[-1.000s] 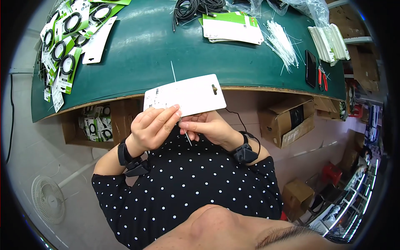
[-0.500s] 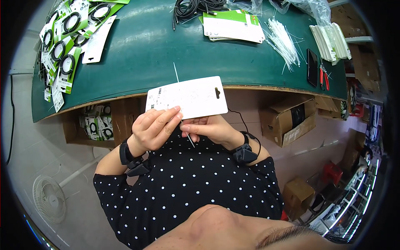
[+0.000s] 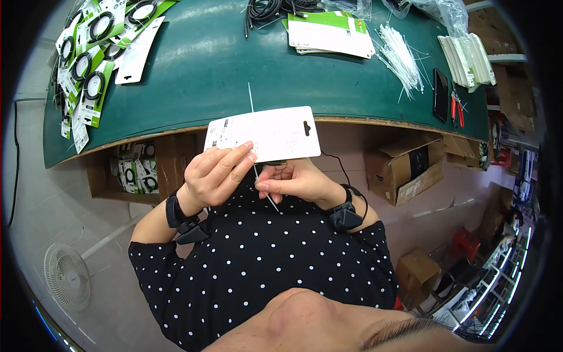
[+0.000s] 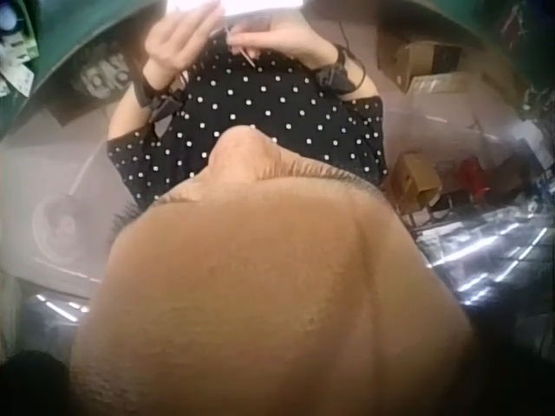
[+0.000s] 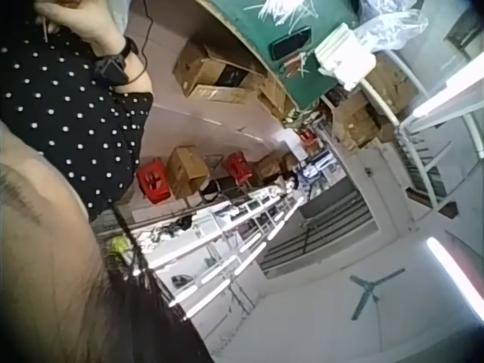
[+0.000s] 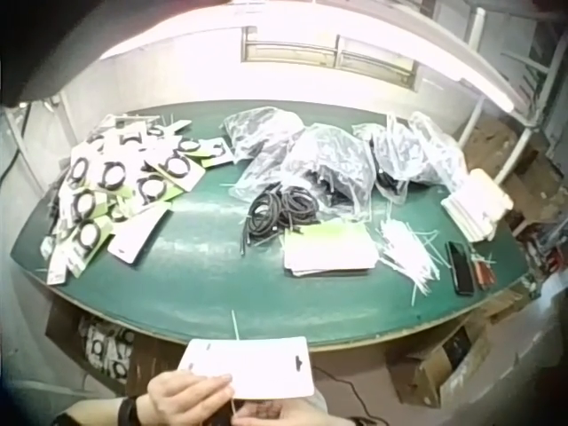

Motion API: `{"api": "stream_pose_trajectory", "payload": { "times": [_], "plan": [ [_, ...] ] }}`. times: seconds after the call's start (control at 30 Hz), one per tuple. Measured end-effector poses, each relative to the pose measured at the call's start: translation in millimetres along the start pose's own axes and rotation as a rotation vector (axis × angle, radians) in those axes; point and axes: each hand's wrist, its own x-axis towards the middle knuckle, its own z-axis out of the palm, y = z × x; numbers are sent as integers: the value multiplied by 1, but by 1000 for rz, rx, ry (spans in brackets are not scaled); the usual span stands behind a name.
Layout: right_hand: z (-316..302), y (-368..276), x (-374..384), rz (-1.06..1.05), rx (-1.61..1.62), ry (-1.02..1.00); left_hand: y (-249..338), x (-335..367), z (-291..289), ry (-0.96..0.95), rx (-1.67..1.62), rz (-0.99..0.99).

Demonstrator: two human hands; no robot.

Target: The person packages a coiled cable by placing it onto a cardboard backing and threading two plastic ties through the holes to secure it. They pull each tie tight by hand and turn the assembly over to ensure the cable is fastened before setting it aside.

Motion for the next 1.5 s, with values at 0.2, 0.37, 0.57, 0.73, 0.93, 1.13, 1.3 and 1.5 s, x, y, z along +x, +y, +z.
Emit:
{"api": "stream_pose_trajectory", "payload": {
  "times": [0.2, 0.37, 0.57, 0.73, 0.93, 1.13, 1.3, 1.5],
  "plan": [
    [0, 2, -1, -4, 10, 31, -1, 0, 2, -33, -23, -25],
    [-10, 10, 1, 30, -32, -18, -3, -1, 3, -38, -29, -38],
    [-6, -10, -12, -47, -75, 15, -11, 1, -3, -32, -31, -24],
    [-44, -77, -46, -513, -698, -241, -11, 5, -14, 24, -225, -24],
    [-41, -102, -9, -737, -875, -73, -5, 1, -6, 91, -374, -45],
    [-34, -84, 31, -576, -916, -345, -2, -7, 3, 108, -473, -106],
    [-37, -80, 40, -419, -867, -428, -1, -11, 5, 98, -495, -133],
    [-41, -71, 35, -474, -800, -407, -2, -8, 9, 114, -539, -141]
  ]
}}
